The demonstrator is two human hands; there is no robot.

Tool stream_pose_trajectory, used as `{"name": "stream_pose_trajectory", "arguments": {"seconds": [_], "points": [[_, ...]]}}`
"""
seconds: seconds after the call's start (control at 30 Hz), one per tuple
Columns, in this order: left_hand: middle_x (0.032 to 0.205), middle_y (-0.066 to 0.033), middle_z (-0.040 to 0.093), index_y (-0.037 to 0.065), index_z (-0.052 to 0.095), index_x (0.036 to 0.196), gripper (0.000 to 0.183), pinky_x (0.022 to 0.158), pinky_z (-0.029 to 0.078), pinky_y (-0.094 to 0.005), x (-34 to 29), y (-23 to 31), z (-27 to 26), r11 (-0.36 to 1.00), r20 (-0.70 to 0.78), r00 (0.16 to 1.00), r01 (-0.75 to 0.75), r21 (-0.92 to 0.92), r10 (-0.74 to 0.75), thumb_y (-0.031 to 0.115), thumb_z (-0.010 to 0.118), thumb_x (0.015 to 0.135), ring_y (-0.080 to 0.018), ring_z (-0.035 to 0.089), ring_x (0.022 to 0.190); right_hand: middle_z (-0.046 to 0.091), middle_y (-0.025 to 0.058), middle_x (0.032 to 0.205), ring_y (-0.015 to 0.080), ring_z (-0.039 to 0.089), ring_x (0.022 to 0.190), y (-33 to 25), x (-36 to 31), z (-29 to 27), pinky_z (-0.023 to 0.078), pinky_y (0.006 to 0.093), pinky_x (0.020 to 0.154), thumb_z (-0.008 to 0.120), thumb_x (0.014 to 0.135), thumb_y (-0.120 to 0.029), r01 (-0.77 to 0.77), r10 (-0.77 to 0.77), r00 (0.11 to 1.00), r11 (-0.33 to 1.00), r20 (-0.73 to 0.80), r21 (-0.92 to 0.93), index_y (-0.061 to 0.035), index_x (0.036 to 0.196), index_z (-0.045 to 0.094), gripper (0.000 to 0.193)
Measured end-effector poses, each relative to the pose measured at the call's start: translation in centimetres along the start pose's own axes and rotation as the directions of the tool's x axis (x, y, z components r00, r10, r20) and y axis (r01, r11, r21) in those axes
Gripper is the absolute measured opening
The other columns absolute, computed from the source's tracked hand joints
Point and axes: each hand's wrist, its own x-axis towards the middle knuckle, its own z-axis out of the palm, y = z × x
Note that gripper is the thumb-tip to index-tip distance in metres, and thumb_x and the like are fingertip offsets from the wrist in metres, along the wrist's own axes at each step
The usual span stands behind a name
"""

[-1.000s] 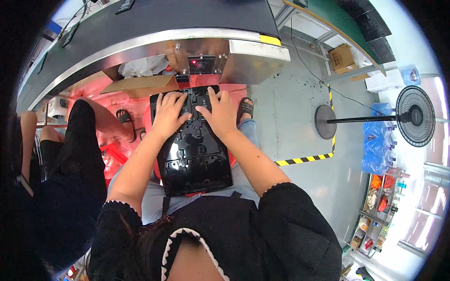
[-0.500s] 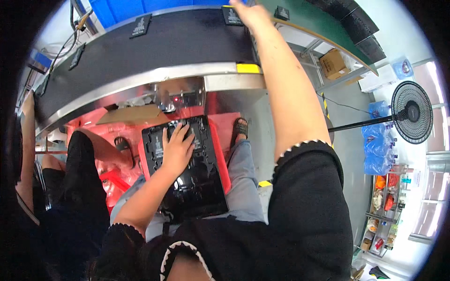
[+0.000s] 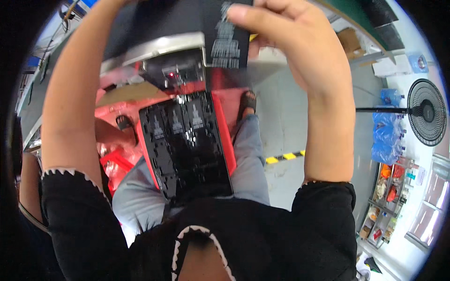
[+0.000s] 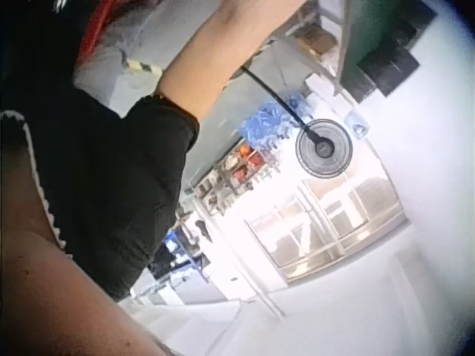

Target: The person sits on a red stool and repeatedly picks up small black electronic modules from a blue bin. They place each module into a black plastic tray resting on their lap, arranging them in rows. The person continues this repetitive pick-and-place process until the tray is filled.

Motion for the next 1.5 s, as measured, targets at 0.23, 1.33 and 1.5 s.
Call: {"name": "stream_pose_trajectory", "arguments": {"seconds": [0.23, 1.33, 1.5], "points": [[0.131, -0.0181, 0.057, 0.003, 0.052, 0.136, 0.078, 0.102, 0.042, -0.038, -1.4, 3.2, 3.6, 0.971, -0.328, 0.917, -0.187, 0.148, 0.227, 0.038, 0.081, 0.073, -0.0322, 0.054, 0.122, 0.059, 0.0002, 0.089, 0.0066, 0.056, 0.079, 11.1, -7.9, 11.4, 0.047, 0.023, 0.069, 0.068, 0.083, -0.002, -0.357, 0.306, 0.918, 0.915, 0.254, 0.189, -0.0071, 0.12, 0.06, 0.039], [0.128, -0.0207, 0.057, 0.003, 0.063, 0.116, 0.035, 0.105, 0.039, -0.052, -29.4, 4.2, 14.6, 0.926, -0.401, 0.882, -0.337, -0.172, 0.246, 0.005, 0.065, 0.082, -0.0362, 0.053, 0.122, 0.069, 0.0251, 0.1, 0.0332, 0.068, 0.094, 0.4, 21.0, 4.9, 0.051, 0.0424, 0.084, 0.072, 0.076, -0.034, -0.426, 0.133, 0.9, 0.475, -0.415, -0.77, 0.0036, 0.092, 0.072, 0.041], [0.116, -0.0114, 0.064, 0.005, 0.063, 0.121, 0.044, 0.094, 0.045, -0.0361, -15.7, -6.1, 1.4, 0.921, -0.738, 0.584, -0.047, 0.386, 0.339, 0.023, 0.075, 0.082, -0.0257, 0.059, 0.109, 0.068, 0.015, 0.072, 0.0208, 0.063, 0.064, 1.2, 19.4, 4.4, 0.051, 0.0336, 0.063, 0.072, 0.077, -0.016, -0.116, 0.106, 0.992, 0.976, -0.062, -0.184, 0.0069, 0.073, 0.069, 0.024]]}}
